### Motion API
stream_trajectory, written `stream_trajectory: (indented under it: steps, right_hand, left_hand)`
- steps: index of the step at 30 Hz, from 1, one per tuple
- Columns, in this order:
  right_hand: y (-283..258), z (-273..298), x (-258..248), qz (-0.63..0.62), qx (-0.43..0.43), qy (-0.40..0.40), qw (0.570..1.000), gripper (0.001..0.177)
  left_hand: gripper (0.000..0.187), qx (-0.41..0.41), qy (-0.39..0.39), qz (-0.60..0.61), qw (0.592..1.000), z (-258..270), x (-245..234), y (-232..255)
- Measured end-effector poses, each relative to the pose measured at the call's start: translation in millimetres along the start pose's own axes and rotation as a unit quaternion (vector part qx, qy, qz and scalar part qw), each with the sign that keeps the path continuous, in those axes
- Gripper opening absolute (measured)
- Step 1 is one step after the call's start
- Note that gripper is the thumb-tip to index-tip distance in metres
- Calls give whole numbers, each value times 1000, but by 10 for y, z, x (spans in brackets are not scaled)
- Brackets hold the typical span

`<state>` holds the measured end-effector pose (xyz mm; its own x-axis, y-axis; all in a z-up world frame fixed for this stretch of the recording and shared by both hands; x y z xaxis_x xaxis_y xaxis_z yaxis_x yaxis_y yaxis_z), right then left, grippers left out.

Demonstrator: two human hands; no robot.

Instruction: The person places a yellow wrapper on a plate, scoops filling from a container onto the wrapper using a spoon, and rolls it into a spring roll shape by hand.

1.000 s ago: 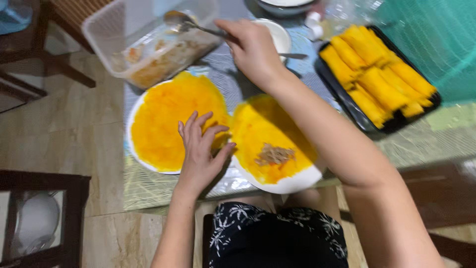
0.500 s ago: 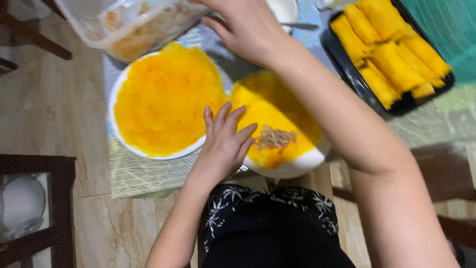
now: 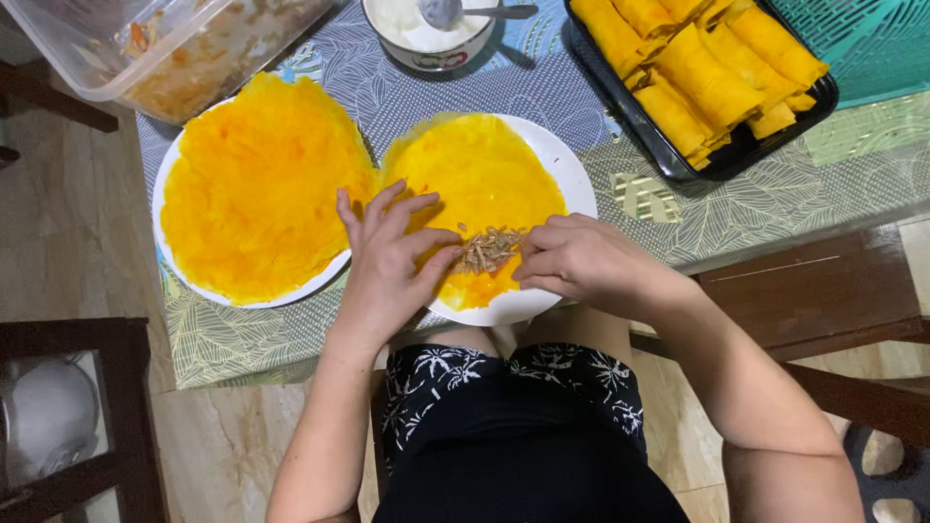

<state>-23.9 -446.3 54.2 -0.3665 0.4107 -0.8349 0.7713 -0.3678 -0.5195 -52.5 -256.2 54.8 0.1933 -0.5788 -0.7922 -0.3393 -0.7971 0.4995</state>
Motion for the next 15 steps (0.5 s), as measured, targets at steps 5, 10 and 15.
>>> stream_trajectory:
  steps: [5,10,15]
  right_hand:
    - [-23,1,116,60,7,11,998,15]
    - [-13,-40,35,13,41,14,999,17]
    - [-96,-94,-118,-9,-11,54,998,42]
  left_hand:
    - [26,46,-45,75,995,120,-68,217]
    - [21,79,-39,-1,996,256,32,340]
    - [15,54,-5,10,998,259,39,269]
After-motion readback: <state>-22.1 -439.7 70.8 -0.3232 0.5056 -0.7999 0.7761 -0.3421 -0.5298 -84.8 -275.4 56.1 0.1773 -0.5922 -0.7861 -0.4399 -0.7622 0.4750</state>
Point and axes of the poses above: each hand's wrist, its own z-axis away from the middle knuckle, its own x-axis out of the palm, y = z × x, the point moved 7 cm from there along -z, towards the middle knuckle, and after that the axes turned 2 degrees about y, right-handed, at the moved point
